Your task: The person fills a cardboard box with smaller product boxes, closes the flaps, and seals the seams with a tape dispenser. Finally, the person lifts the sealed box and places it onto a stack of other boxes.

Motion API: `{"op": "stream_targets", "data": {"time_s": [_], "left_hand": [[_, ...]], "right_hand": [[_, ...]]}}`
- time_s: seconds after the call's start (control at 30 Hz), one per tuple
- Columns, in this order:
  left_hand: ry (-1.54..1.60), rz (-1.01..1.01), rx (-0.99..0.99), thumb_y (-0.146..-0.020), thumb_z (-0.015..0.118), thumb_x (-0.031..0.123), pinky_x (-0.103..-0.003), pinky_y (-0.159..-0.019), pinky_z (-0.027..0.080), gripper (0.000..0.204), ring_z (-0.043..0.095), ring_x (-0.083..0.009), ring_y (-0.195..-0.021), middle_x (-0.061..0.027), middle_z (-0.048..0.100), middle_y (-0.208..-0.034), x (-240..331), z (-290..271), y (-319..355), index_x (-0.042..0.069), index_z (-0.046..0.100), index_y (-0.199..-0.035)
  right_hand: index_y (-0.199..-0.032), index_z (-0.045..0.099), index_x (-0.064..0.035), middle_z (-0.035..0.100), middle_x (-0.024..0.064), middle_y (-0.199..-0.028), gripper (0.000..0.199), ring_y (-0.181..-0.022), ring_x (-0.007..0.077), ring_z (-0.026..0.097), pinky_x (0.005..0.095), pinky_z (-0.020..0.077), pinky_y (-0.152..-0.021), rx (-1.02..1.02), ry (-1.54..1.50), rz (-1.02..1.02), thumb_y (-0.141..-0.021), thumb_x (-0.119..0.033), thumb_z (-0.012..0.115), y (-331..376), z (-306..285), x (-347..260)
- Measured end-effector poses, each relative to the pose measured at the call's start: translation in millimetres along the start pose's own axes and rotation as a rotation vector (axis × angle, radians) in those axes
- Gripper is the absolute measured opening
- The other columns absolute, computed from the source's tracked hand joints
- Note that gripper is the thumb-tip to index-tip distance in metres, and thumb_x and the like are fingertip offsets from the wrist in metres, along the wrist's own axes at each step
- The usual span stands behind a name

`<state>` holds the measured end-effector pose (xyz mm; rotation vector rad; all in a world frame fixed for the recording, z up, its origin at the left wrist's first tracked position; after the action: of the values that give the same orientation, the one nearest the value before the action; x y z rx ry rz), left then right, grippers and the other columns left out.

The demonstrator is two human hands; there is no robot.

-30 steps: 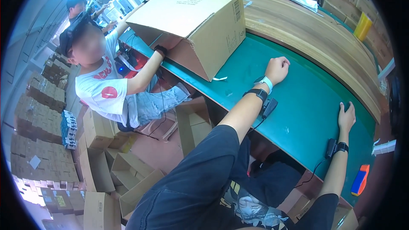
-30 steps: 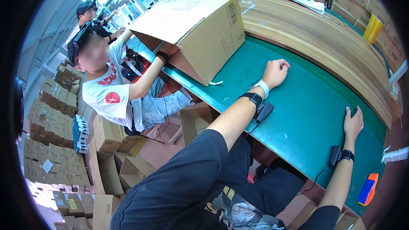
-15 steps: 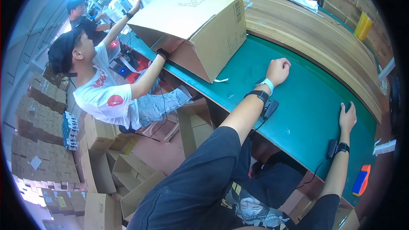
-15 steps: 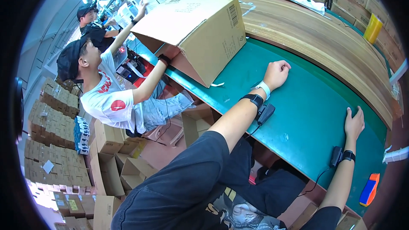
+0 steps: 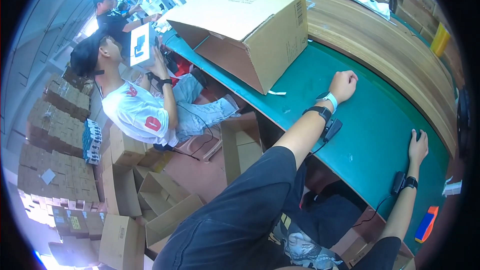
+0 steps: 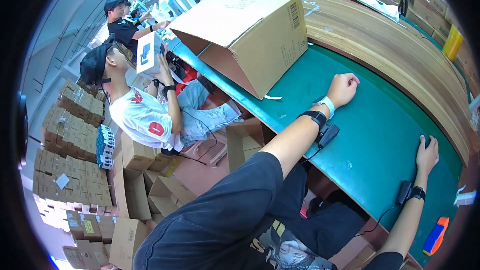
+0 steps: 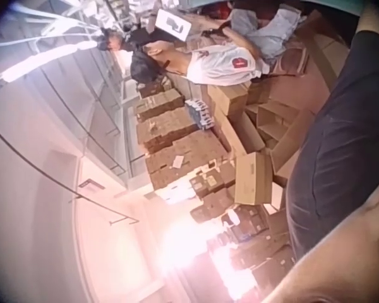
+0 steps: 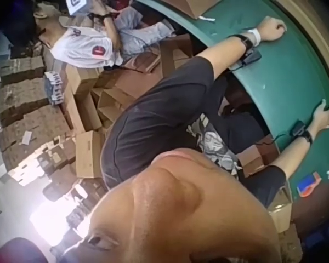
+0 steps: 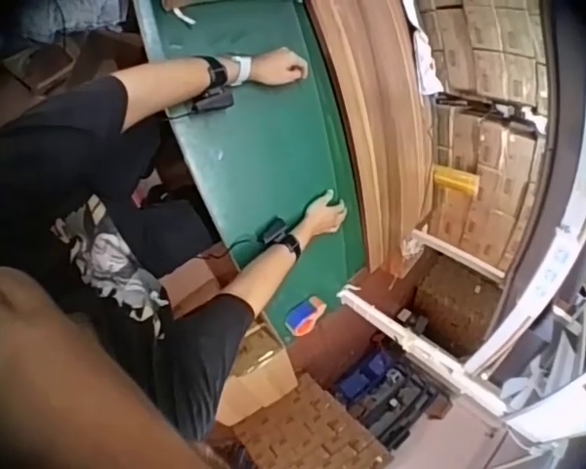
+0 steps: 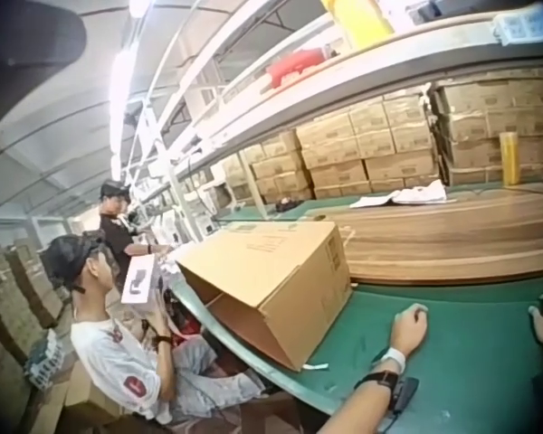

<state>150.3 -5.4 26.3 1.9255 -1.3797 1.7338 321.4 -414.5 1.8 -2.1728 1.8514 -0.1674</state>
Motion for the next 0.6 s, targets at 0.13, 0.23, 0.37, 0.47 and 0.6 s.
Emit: {"op": "stream_targets", "data": {"time_s": [0.13, 0.23, 0.37, 0.47, 0.6], "left_hand": [[0.004, 0.021, 0.015, -0.086, 0.058, 0.007, -0.037, -0.057, 0.051, 0.017, 0.065, -0.0251, -0.059, -0.0177, 0.067, -0.068, 3, -3, 0, 0.000, 0.072, -0.086], [0.011, -0.020, -0.004, -0.085, 0.058, 0.008, -0.040, -0.063, 0.053, 0.016, 0.067, -0.0306, -0.066, -0.0192, 0.068, -0.073, 3, 1, 0, 0.001, 0.072, -0.084], [0.007, -0.003, 0.008, -0.085, 0.058, 0.007, -0.038, -0.060, 0.052, 0.016, 0.066, -0.0280, -0.062, -0.0184, 0.068, -0.070, 4, 0, 0, 0.000, 0.072, -0.084], [0.005, 0.021, 0.021, -0.085, 0.058, 0.006, -0.037, -0.057, 0.051, 0.016, 0.065, -0.0255, -0.058, -0.0176, 0.067, -0.068, 3, -2, -1, 0.000, 0.072, -0.084], [0.012, 0.033, 0.026, -0.085, 0.058, 0.006, -0.037, -0.057, 0.052, 0.016, 0.065, -0.0260, -0.059, -0.0178, 0.067, -0.068, 4, -1, -1, 0.000, 0.072, -0.083]], "right_hand": [[-0.136, 0.056, -0.0100, 0.050, 0.0121, -0.146, 0.057, -0.137, 0.0287, 0.044, 0.0475, 0.0291, -0.113, 0.020, 0.011, -0.015, -0.098, -0.053, 0.048, -4, 5, 7], [-0.136, 0.055, -0.0100, 0.050, 0.0115, -0.146, 0.057, -0.136, 0.0285, 0.045, 0.0469, 0.0297, -0.113, 0.028, 0.018, -0.020, -0.098, -0.053, 0.047, -5, 9, 12], [-0.136, 0.055, -0.0100, 0.051, 0.0112, -0.145, 0.058, -0.135, 0.0285, 0.046, 0.0464, 0.0302, -0.113, 0.034, 0.011, -0.025, -0.098, -0.053, 0.047, -8, 11, 12], [-0.136, 0.055, -0.0100, 0.051, 0.0112, -0.145, 0.058, -0.135, 0.0286, 0.046, 0.0464, 0.0305, -0.112, 0.057, 0.015, -0.026, -0.098, -0.053, 0.047, -9, 13, 14], [-0.137, 0.054, -0.0100, 0.051, 0.0113, -0.146, 0.059, -0.135, 0.0290, 0.046, 0.0466, 0.0313, -0.112, 0.066, -0.018, -0.041, -0.098, -0.053, 0.047, -12, 17, 19]]}}
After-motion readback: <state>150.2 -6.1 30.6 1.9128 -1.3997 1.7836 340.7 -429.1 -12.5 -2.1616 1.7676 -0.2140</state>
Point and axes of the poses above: each hand's wrist, its own y-axis away from the middle knuckle, its own z-axis out of the palm, x = y × z, the point moved 8 cm from there along -y, towards the middle knuckle
